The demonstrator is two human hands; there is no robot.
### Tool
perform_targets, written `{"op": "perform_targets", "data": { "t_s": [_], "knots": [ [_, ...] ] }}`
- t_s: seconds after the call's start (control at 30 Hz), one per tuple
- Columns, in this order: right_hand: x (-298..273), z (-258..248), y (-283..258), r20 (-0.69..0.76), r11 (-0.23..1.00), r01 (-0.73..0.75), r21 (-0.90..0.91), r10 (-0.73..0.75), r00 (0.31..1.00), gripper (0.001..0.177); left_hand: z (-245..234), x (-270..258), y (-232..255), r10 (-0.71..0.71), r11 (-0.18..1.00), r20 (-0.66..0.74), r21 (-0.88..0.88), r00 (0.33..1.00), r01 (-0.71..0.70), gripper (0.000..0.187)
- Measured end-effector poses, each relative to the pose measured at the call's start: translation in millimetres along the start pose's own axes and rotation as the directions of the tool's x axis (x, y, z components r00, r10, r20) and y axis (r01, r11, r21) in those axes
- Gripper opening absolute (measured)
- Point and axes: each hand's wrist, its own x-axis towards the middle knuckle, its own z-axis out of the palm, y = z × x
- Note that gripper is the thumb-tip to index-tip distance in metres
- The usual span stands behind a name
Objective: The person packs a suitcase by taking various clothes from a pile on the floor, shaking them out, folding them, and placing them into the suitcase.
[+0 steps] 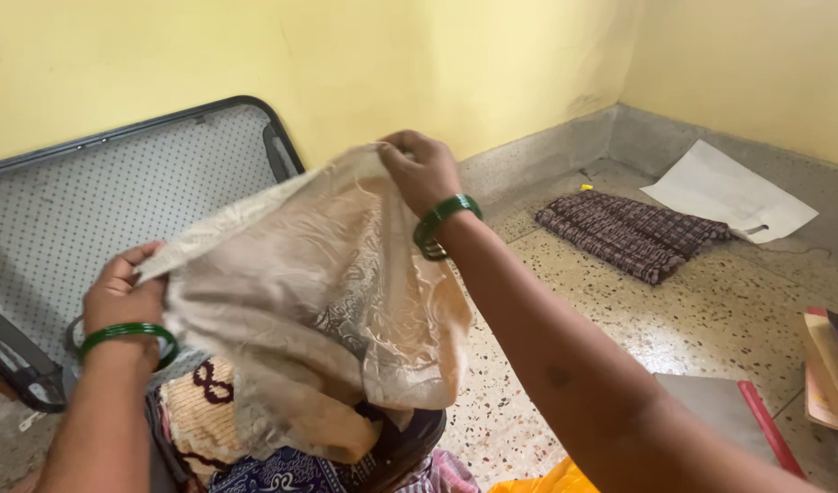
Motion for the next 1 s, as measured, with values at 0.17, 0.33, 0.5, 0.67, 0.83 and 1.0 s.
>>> {"op": "perform_targets", "data": {
  "t_s": [0.17, 0.33, 0.5, 0.67, 0.83, 1.0],
  "knots": [
    [-3, 34, -24, 0.279, 0.966, 0.145, -0.214, -0.082, 0.957, 0.034, 16, -18, 43, 0.08, 0.996, 0.151, -0.048, 0.985, -0.074, 0.024],
    [-42, 75, -35, 0.691, 0.833, 0.505, -0.223, -0.23, 0.685, 0.072, 57, -69, 88, 0.08, 0.899, 0.285, 0.393, 0.955, -0.193, 0.015],
    [-55, 67, -33, 0.626, 0.716, 0.544, -0.438, -0.191, 0.756, 0.043, 60, -79, 88, 0.373, 0.658, 0.363, 0.545, 0.854, -0.519, 0.023],
    [-49, 62, -38, 0.589, 0.631, 0.573, -0.523, -0.218, 0.778, 0.025, 52, -64, 59, 0.55, 0.565, 0.252, 0.59, 0.796, -0.577, 0.019],
    [-50, 54, -58, 0.501, 0.712, 0.454, -0.536, -0.165, 0.849, 0.026, 37, -37, 23, 0.466, 0.55, 0.118, 0.738, 0.877, -0.391, 0.021],
    [-12, 30, -57, 0.315, 0.839, 0.336, -0.428, -0.209, 0.926, 0.035, -12, -13, -8, 0.356, 0.719, -0.111, 0.666, 0.928, -0.196, 0.036]
  ]
}}
